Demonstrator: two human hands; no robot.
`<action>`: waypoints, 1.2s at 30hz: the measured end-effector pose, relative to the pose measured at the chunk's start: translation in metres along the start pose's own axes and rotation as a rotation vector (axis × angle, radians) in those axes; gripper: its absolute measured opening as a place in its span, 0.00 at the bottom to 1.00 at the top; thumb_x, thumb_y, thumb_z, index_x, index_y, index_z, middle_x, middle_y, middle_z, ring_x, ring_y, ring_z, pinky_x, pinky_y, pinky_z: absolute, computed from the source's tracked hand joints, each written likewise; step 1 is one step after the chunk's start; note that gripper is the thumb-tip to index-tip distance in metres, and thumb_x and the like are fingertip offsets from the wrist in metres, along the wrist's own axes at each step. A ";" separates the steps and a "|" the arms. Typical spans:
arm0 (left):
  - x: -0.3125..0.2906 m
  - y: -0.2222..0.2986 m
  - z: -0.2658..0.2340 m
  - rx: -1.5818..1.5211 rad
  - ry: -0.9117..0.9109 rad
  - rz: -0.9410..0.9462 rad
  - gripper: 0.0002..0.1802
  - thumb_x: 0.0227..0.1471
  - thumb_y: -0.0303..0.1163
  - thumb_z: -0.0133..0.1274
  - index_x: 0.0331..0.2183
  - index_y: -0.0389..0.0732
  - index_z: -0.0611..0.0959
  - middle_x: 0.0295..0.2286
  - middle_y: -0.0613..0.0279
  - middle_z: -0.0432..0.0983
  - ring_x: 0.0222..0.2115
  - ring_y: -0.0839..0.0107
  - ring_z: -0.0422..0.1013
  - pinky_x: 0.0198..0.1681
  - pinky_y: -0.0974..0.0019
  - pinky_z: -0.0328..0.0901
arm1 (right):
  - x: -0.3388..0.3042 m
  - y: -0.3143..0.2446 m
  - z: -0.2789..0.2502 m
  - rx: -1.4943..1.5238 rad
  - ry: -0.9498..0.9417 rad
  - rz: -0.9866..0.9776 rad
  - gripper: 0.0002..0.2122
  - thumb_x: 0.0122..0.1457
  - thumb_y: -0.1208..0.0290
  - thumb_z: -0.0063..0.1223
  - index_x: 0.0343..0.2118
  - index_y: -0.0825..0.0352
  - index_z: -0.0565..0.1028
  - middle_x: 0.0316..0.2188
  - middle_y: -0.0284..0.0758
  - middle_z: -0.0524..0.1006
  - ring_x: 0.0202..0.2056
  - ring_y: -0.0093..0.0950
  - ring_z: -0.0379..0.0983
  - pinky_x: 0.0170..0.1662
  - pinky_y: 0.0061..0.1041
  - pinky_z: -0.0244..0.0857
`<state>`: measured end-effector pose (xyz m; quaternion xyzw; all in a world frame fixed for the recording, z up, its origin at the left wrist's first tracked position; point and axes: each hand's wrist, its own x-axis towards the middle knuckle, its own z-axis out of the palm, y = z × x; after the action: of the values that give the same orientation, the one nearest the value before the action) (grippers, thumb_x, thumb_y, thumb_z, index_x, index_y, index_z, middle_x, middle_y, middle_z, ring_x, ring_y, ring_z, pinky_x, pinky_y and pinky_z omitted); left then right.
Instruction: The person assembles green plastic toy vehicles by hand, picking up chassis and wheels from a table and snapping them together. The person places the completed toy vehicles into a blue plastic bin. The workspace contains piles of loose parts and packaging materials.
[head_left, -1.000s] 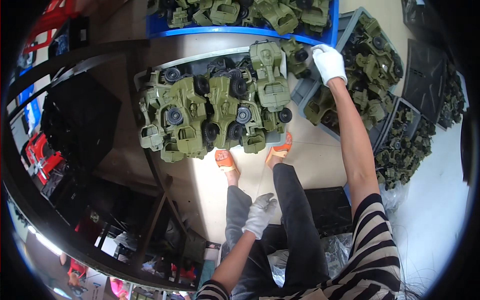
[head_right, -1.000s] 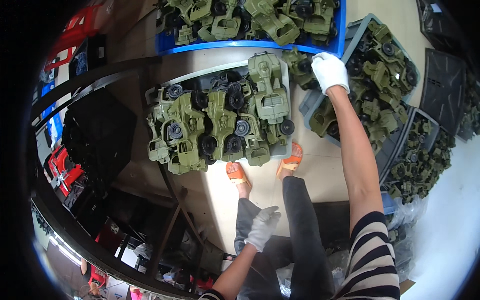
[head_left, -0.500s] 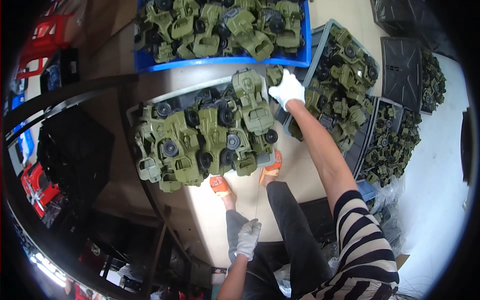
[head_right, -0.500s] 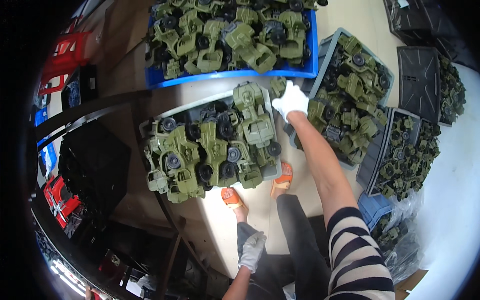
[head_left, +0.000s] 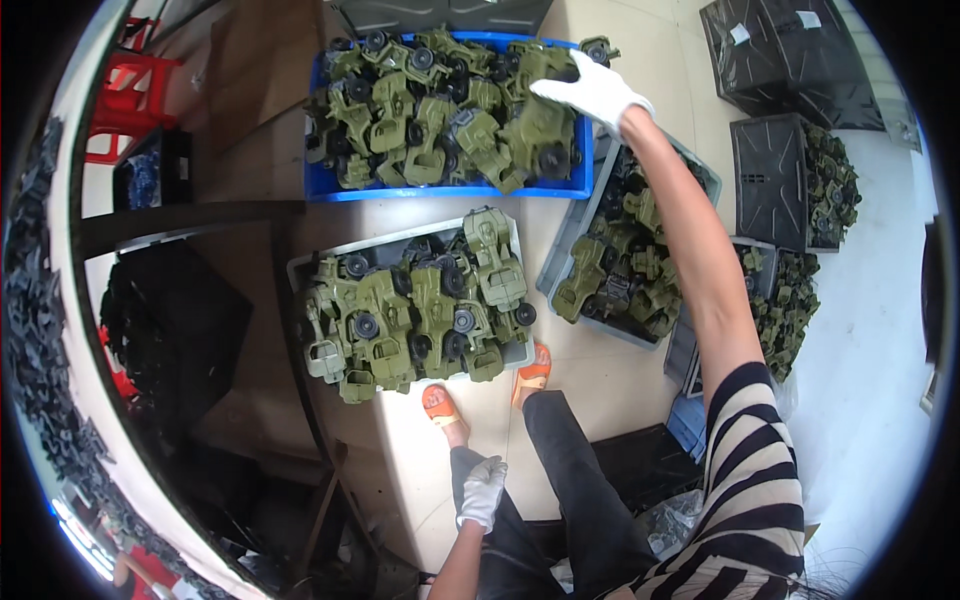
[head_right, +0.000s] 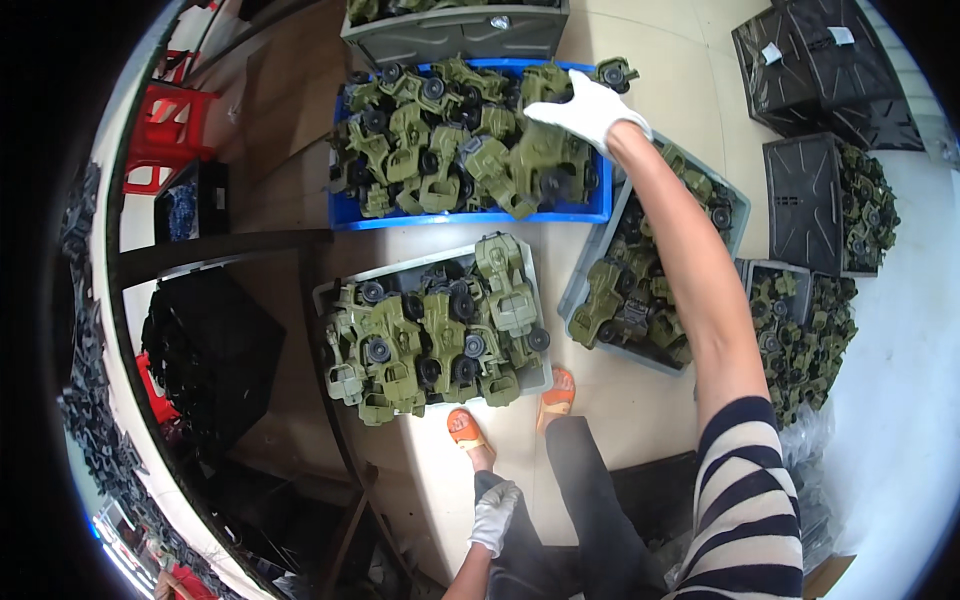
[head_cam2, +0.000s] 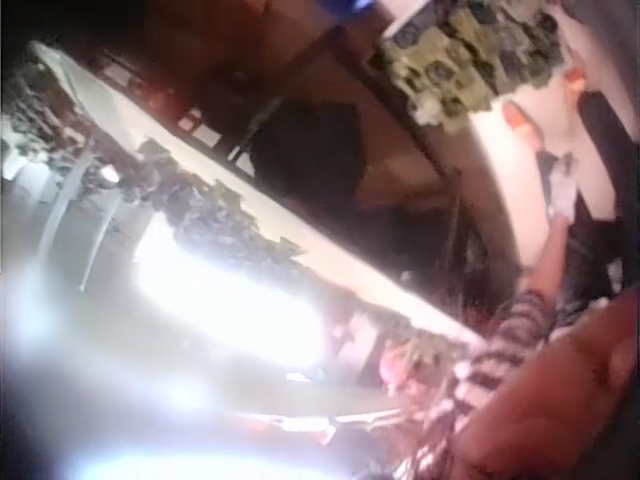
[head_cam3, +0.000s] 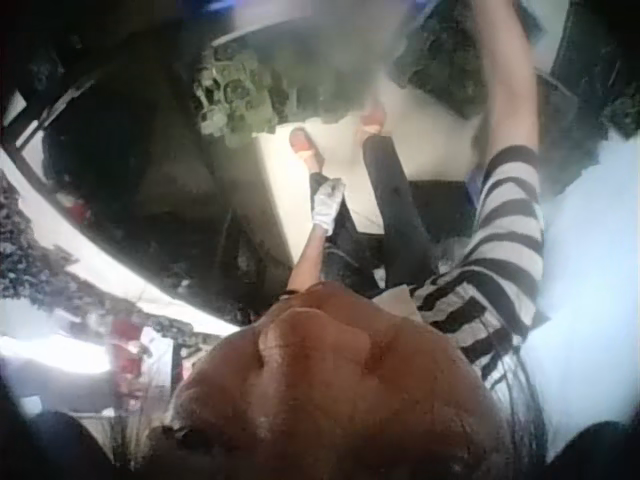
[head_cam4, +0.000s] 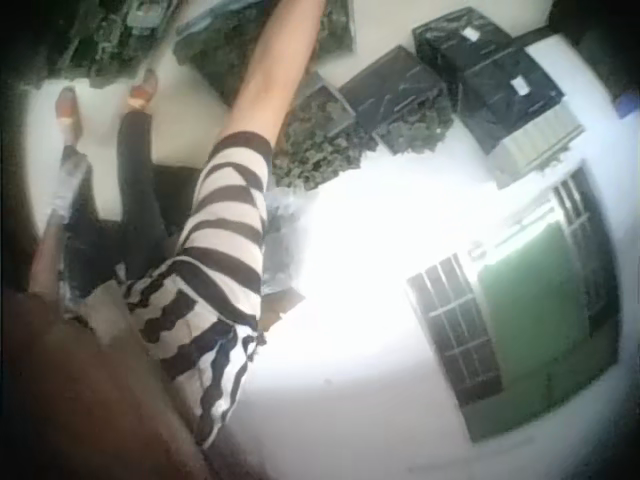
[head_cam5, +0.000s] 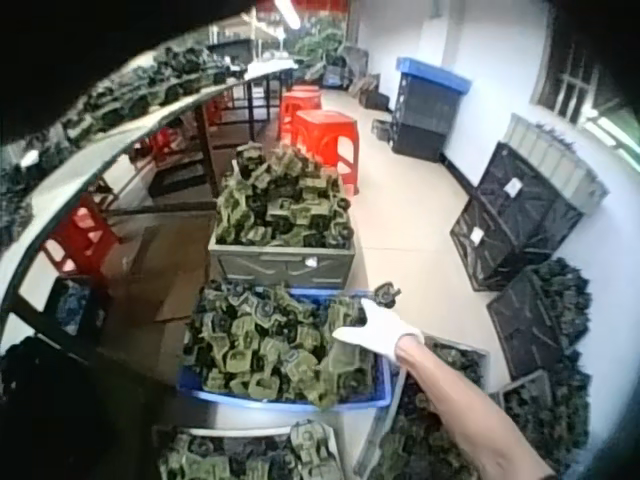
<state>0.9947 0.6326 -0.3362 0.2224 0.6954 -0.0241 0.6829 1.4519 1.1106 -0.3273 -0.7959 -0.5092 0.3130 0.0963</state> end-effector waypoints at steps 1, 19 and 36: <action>-0.002 0.001 0.001 -0.004 0.010 0.010 0.20 0.58 0.34 0.56 0.48 0.30 0.80 0.42 0.53 0.80 0.43 0.69 0.75 0.50 0.69 0.66 | 0.005 -0.016 -0.005 -0.070 0.091 0.012 0.51 0.45 0.33 0.58 0.65 0.69 0.58 0.61 0.51 0.64 0.62 0.44 0.62 0.61 0.36 0.60; -0.234 -0.059 -0.078 0.276 0.117 0.316 0.20 0.58 0.42 0.53 0.45 0.37 0.82 0.43 0.47 0.79 0.46 0.53 0.73 0.51 0.60 0.66 | -0.513 -0.246 0.071 0.498 -0.470 -0.364 0.09 0.56 0.67 0.62 0.24 0.68 0.79 0.18 0.34 0.75 0.21 0.26 0.71 0.26 0.26 0.63; -0.405 -0.343 -0.307 -0.276 0.843 0.382 0.20 0.58 0.36 0.54 0.46 0.32 0.81 0.43 0.45 0.79 0.44 0.57 0.76 0.50 0.63 0.68 | -0.919 -0.641 -0.014 0.620 -0.947 -2.369 0.20 0.51 0.48 0.58 0.32 0.64 0.75 0.28 0.31 0.74 0.22 0.28 0.66 0.23 0.30 0.59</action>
<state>0.5764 0.3151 -0.0194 0.2439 0.8550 0.2866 0.3569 0.7169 0.6087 0.3539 0.3722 -0.7864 0.3897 0.3019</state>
